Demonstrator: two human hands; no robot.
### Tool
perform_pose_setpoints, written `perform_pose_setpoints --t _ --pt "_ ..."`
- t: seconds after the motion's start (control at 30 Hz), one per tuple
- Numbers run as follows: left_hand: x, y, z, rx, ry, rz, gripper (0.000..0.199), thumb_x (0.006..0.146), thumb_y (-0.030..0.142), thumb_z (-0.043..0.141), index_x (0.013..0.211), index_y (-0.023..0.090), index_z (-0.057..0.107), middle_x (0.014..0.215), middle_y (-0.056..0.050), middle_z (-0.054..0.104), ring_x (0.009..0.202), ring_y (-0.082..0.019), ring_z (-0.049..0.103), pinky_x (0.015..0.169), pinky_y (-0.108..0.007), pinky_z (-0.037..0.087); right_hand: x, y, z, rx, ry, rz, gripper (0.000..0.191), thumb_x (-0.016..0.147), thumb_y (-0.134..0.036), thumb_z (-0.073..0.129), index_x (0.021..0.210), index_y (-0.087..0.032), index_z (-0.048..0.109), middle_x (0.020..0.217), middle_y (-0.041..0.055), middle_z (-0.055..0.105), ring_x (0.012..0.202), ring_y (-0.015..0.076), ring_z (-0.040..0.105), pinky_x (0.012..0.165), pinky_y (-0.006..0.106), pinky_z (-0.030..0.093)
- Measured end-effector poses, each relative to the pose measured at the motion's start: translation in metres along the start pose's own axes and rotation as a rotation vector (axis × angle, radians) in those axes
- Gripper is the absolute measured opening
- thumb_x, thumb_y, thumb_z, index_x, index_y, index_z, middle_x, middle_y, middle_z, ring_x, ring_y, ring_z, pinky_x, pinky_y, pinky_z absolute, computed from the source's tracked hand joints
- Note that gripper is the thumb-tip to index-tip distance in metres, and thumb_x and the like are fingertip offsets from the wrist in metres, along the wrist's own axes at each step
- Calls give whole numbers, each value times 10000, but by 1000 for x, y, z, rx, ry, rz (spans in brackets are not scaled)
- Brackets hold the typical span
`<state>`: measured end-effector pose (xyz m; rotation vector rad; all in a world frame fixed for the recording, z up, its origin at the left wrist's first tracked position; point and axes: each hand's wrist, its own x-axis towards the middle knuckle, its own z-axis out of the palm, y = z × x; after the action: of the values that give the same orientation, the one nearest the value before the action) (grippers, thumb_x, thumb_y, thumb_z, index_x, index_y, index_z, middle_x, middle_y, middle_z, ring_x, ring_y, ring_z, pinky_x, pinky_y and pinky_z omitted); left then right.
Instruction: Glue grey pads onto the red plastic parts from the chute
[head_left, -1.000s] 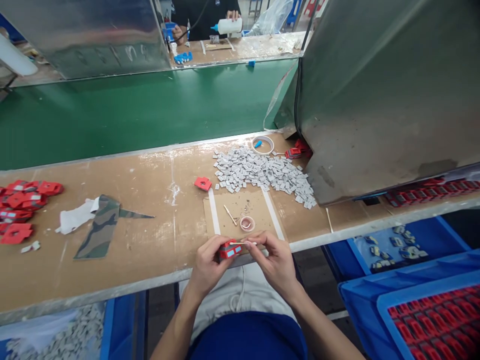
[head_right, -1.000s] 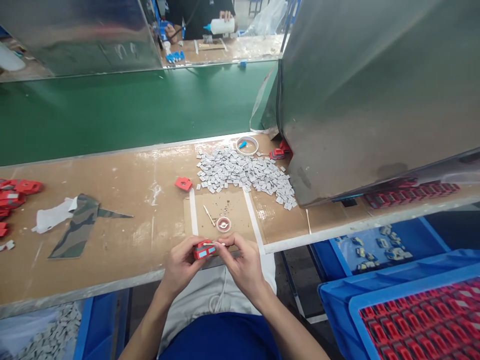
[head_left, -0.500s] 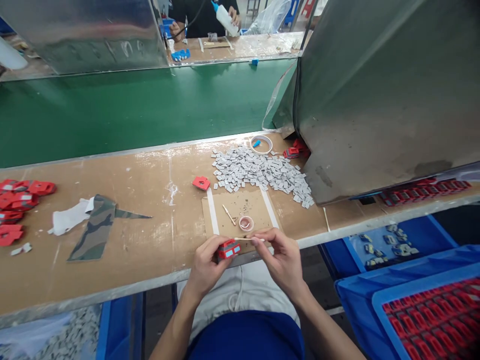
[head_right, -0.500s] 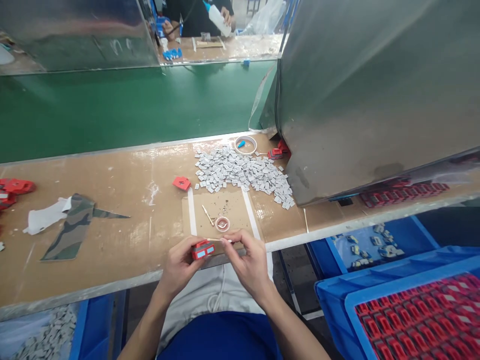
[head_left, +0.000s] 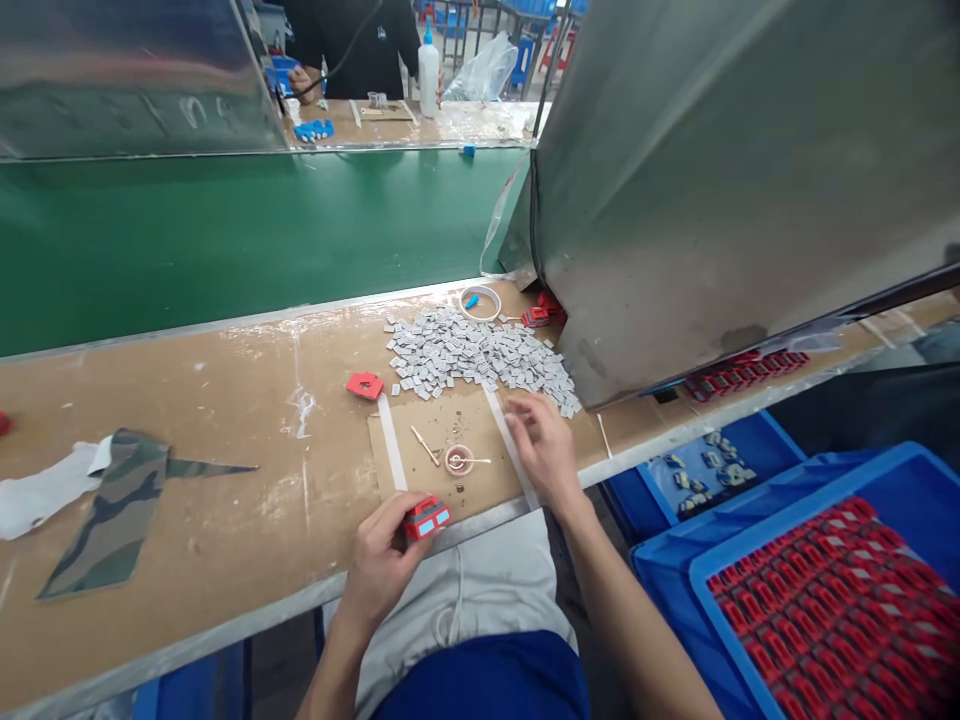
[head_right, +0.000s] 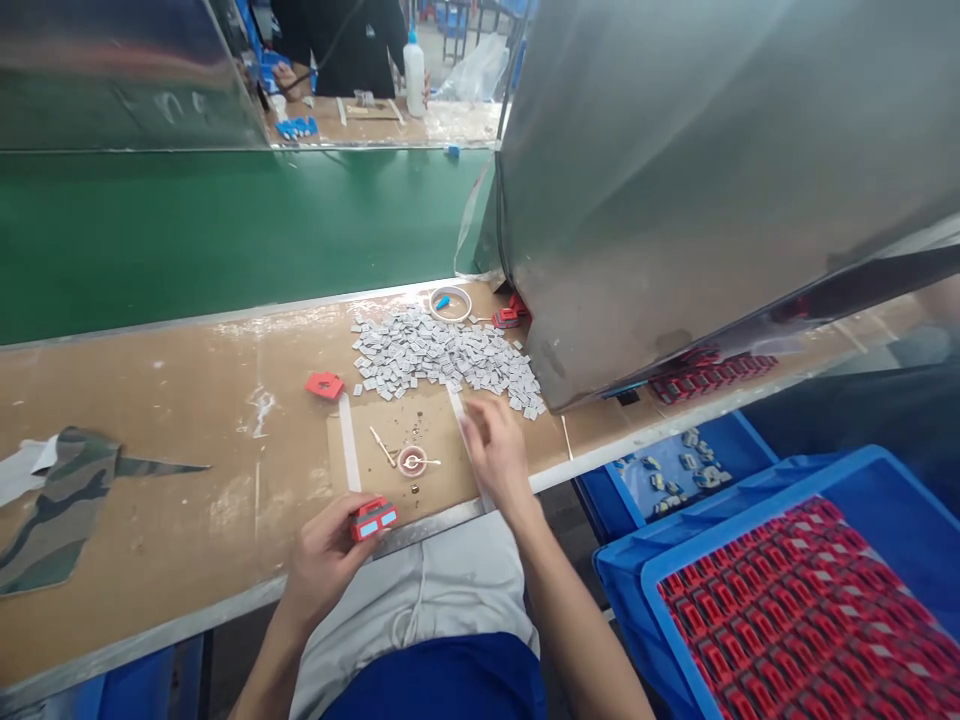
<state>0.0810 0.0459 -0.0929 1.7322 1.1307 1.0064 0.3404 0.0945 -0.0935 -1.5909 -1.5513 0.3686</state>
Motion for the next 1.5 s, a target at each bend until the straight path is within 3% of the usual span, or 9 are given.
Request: perform_pose_setpoints --t 0.07,0.23,0.47,0.63,0.83,1.0,1.2,1.37,1.5 --pt "0 0 0 0 -1 3 136 890 230 748 1021 209 722 896 -28 771 759 -161 714 692 -215 560 23 17 -4 -131 14 30 219 1006 -282 523 1126 -188 681 1074 116 671 932 249 655 870 401 533" --pt "-1 -1 0 -16 0 -3 132 892 224 741 1022 211 723 896 -25 768 762 -156 718 678 -205 561 56 34 0 -471 -197 25 165 990 -225 571 1072 -185 708 1066 114 648 912 254 647 829 365 510" --pt "-1 -2 0 -30 2 -5 126 898 245 734 1017 202 725 911 -43 772 792 -175 734 703 -228 575 43 32 -9 -609 -269 10 159 963 -149 582 993 -176 736 973 109 638 836 237 610 741 324 454" --pt "0 -1 -1 -20 -5 -5 130 893 254 738 1015 209 733 902 -40 773 767 -170 719 706 -232 572 32 34 -19 -626 -267 -6 231 1000 -201 524 945 -192 749 989 114 639 817 228 604 693 318 448" --pt "-2 -5 -4 -110 -38 -31 194 876 296 766 1047 205 765 958 -60 799 840 -190 746 756 -248 584 1 16 -35 -272 -98 -39 235 1032 -266 497 1032 -196 721 952 88 723 833 222 677 758 331 525" --pt "-4 -6 -8 -246 -142 -70 400 914 360 720 1275 187 722 963 -84 812 830 -202 753 802 -306 596 -39 -18 -40 33 -104 41 182 1010 -324 575 987 -212 716 931 74 750 804 197 706 728 302 570" --pt "-9 -9 -6 -383 -182 -275 379 822 333 822 1146 183 694 899 -60 800 748 -182 730 692 -259 560 -63 -65 -25 393 -326 191 126 946 -314 692 1020 -222 738 860 49 759 736 179 713 674 274 583" --pt "-11 -12 -5 -401 -156 -256 374 788 405 865 1058 184 730 923 -66 786 803 -195 744 732 -263 564 -53 -88 -15 485 -511 140 122 985 -248 637 929 -217 741 895 44 722 807 165 684 741 270 560" --pt "-11 -12 -5 -362 -136 -221 391 793 448 859 1068 190 760 937 -73 786 794 -191 733 731 -262 562 -48 -91 -15 457 -527 100 130 989 -220 625 933 -216 742 916 42 687 840 158 662 760 263 539"
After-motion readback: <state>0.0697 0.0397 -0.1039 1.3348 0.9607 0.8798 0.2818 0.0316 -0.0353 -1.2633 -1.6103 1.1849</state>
